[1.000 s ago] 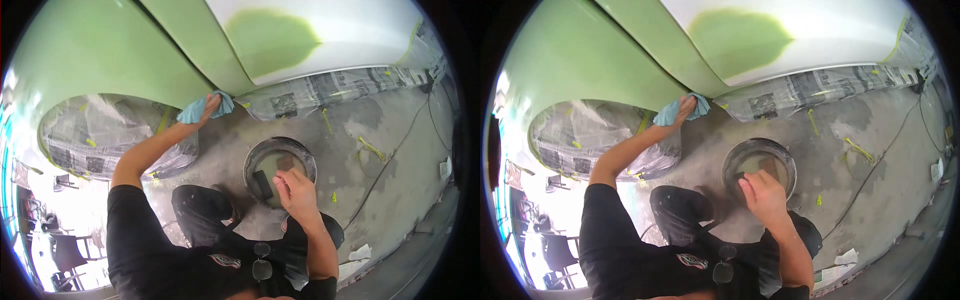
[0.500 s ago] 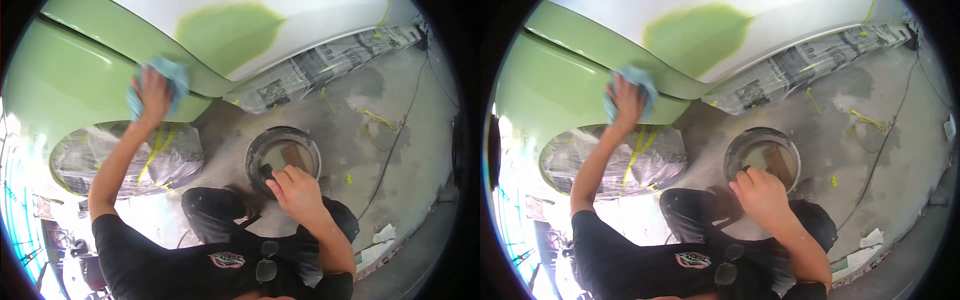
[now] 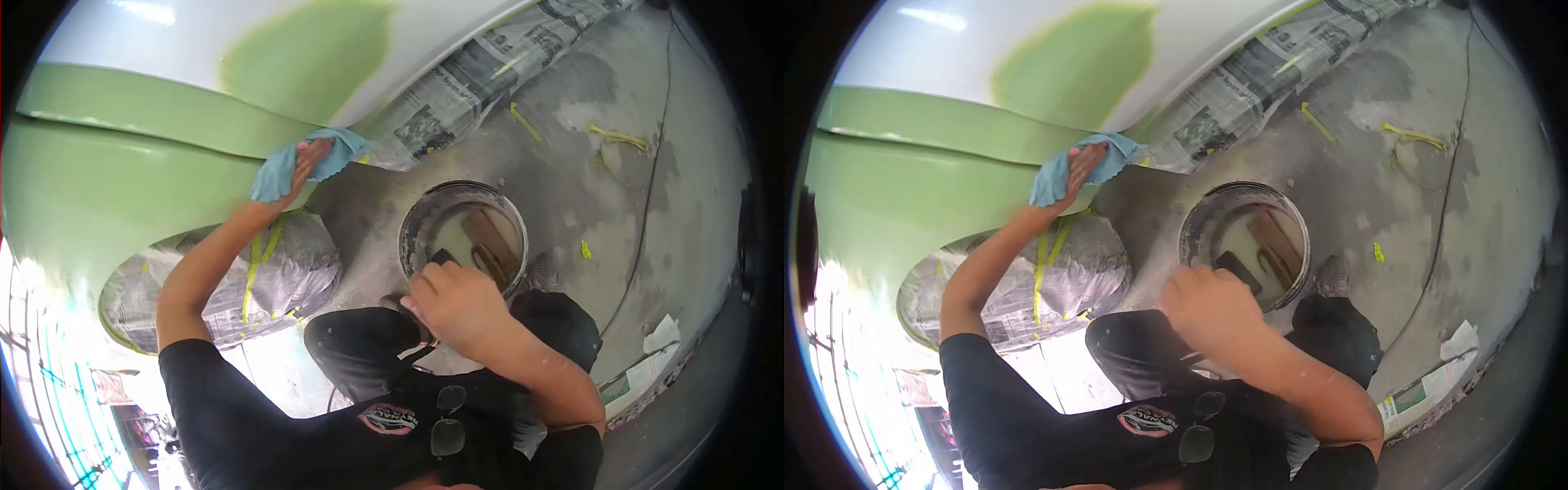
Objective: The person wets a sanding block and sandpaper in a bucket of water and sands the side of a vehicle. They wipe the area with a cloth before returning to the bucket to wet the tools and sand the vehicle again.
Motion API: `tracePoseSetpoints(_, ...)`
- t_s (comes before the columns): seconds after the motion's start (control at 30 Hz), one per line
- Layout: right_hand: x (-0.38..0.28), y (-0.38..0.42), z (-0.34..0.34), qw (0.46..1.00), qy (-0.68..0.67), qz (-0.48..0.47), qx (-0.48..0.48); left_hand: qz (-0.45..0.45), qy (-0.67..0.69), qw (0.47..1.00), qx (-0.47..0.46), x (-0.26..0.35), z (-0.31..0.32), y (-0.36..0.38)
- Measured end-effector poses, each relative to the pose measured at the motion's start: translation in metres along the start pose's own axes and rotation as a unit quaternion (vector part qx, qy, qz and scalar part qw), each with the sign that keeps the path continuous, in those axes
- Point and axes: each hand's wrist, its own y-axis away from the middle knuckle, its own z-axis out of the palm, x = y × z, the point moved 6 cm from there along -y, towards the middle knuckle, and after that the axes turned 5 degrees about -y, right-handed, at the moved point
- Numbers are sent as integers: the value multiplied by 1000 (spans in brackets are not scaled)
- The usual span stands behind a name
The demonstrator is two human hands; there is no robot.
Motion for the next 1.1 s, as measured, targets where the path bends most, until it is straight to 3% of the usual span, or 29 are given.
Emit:
tracePoseSetpoints(0.13, -8, 4, -3, 1000, -16, 0, -6, 24, 130, 991, 11, -37, 38, -41)
tracePoseSetpoints(0.57, -7, 7, -19, 999, -8, -13, -51, -17, 319, 922, 217, -144, 77, -234)
tracePoseSetpoints(0.67, -9, 8, -13, 998, -11, 3, -58, -82, 68, 984, 143, -119, 85, -222)
tracePoseSetpoints(0.77, -13, 2, -7, 999, -21, 6, -41, -151, -195, 965, 94, -48, 58, -179)
tracePoseSetpoints(0.83, -15, -2, -2, 999, -25, -4, -39, -95, -194, 971, 102, 32, 48, -160)
tracePoseSetpoints(0.87, -16, -5, 2, 999, -27, -11, -41, -31, -279, 952, 122, 20, 45, -166)
tracePoseSetpoints(0.93, -15, -8, 15, 999, -16, -19, -48, 72, -541, 824, 152, 55, 21, -160)
tracePoseSetpoints(1.0, -8, -9, 30, 998, 9, -20, -56, 125, -824, 533, 148, 141, -4, -128)
tracePoseSetpoints(1.1, 2, -11, 46, 995, 17, 21, -101, 221, -530, 782, 242, 179, -89, -101)
